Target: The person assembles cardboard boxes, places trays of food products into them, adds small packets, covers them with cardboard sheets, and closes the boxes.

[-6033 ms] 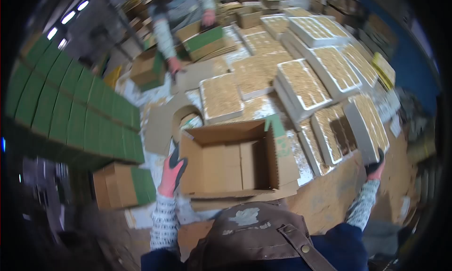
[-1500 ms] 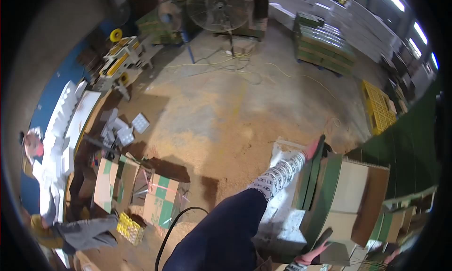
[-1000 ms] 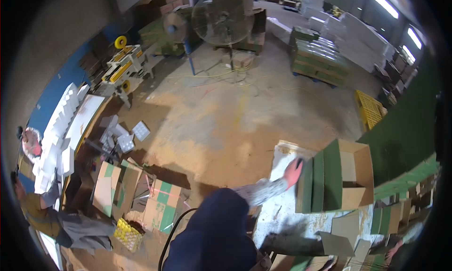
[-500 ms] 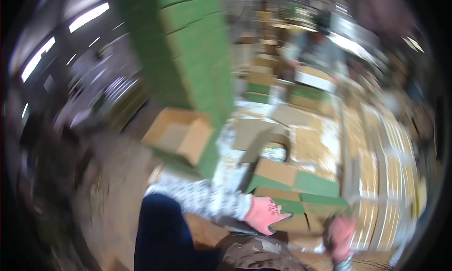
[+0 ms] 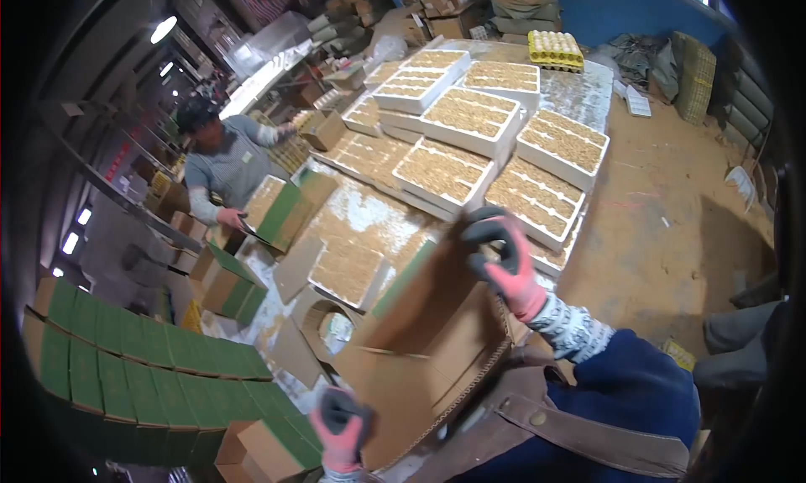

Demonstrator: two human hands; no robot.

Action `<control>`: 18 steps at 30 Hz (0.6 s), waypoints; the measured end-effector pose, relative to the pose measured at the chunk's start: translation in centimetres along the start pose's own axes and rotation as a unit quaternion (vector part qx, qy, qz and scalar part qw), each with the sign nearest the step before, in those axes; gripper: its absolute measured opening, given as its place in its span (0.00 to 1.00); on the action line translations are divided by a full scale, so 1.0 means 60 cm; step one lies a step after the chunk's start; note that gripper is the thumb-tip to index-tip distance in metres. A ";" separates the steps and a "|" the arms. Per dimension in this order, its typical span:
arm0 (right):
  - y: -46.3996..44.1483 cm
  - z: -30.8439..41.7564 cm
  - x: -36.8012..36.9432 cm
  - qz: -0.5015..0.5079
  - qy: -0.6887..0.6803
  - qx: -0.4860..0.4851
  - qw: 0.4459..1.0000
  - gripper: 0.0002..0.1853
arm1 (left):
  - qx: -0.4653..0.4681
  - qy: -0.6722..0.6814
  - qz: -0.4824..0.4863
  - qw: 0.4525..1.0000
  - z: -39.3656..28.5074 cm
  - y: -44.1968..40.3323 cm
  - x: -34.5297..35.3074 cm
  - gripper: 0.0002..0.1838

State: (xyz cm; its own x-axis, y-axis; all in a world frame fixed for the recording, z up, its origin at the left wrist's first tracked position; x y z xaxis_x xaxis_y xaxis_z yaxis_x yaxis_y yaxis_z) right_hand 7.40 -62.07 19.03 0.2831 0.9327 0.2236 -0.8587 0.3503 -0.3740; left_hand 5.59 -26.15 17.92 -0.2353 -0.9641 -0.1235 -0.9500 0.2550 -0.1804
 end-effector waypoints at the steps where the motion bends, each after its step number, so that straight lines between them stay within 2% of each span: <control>1: -0.001 0.007 0.042 0.087 0.062 -0.063 0.992 0.22 | -0.006 -0.122 -0.009 0.993 -0.028 -0.023 0.005 0.27; 3: 0.009 -0.001 0.146 0.242 0.225 -0.200 0.923 0.21 | 0.121 -0.328 -0.046 0.936 -0.044 -0.051 0.051 0.16; 4: 0.021 -0.030 0.196 0.306 0.324 -0.277 0.851 0.19 | 0.037 -0.344 0.123 0.930 -0.019 -0.075 0.072 0.17; 6: 0.049 -0.153 0.241 0.432 0.421 -0.302 0.738 0.21 | -0.031 -0.311 0.340 0.887 0.038 -0.076 0.046 0.27; 8: 0.050 -0.245 0.250 0.472 0.469 -0.341 0.663 0.22 | 0.014 -0.166 0.367 0.915 -0.015 -0.067 0.022 0.32; 10: 0.033 -0.224 0.251 0.512 0.425 -0.284 0.690 0.23 | 0.035 -0.198 0.295 0.934 -0.028 -0.050 0.016 0.35; 11: 0.019 -0.224 0.257 0.555 0.420 -0.219 0.684 0.24 | 0.036 -0.210 0.249 0.945 -0.022 -0.028 0.008 0.37; 12: 0.005 -0.243 0.266 0.564 0.386 -0.222 0.695 0.22 | 0.034 -0.220 0.194 0.955 -0.006 -0.002 -0.007 0.38; 13: -0.027 -0.204 0.287 0.623 0.334 -0.128 0.696 0.20 | 0.048 -0.269 0.035 0.961 0.060 -0.005 -0.056 0.32; 14: -0.068 -0.132 0.313 0.656 0.341 -0.036 0.672 0.20 | 0.033 -0.209 -0.018 0.977 0.113 -0.016 -0.057 0.32; 16: -0.153 -0.053 0.306 0.428 0.244 -0.051 0.869 0.22 | -0.006 -0.081 -0.126 0.989 0.180 -0.015 -0.044 0.31; 18: -0.174 -0.030 0.276 0.249 0.303 -0.085 0.916 0.24 | -0.035 -0.056 -0.102 0.993 0.164 -0.016 -0.025 0.30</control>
State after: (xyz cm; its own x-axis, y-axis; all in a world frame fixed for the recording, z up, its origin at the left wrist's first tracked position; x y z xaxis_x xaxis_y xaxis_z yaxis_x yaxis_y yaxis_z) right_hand 21.81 -50.15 25.04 0.1038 0.8383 -0.5352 -0.8811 -0.1721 -0.4405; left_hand 8.87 -24.22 8.69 -0.0166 -0.9798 -0.1994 -0.9883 0.0463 -0.1452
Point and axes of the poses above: each hand's wrist, its own y-axis away from the middle knuckle, its own x-axis out of the palm, z = x × y, the point moved 4 cm from there along -y, towards the middle knuckle, and after that the axes turned 6 degrees about x, right-handed, at the moved point
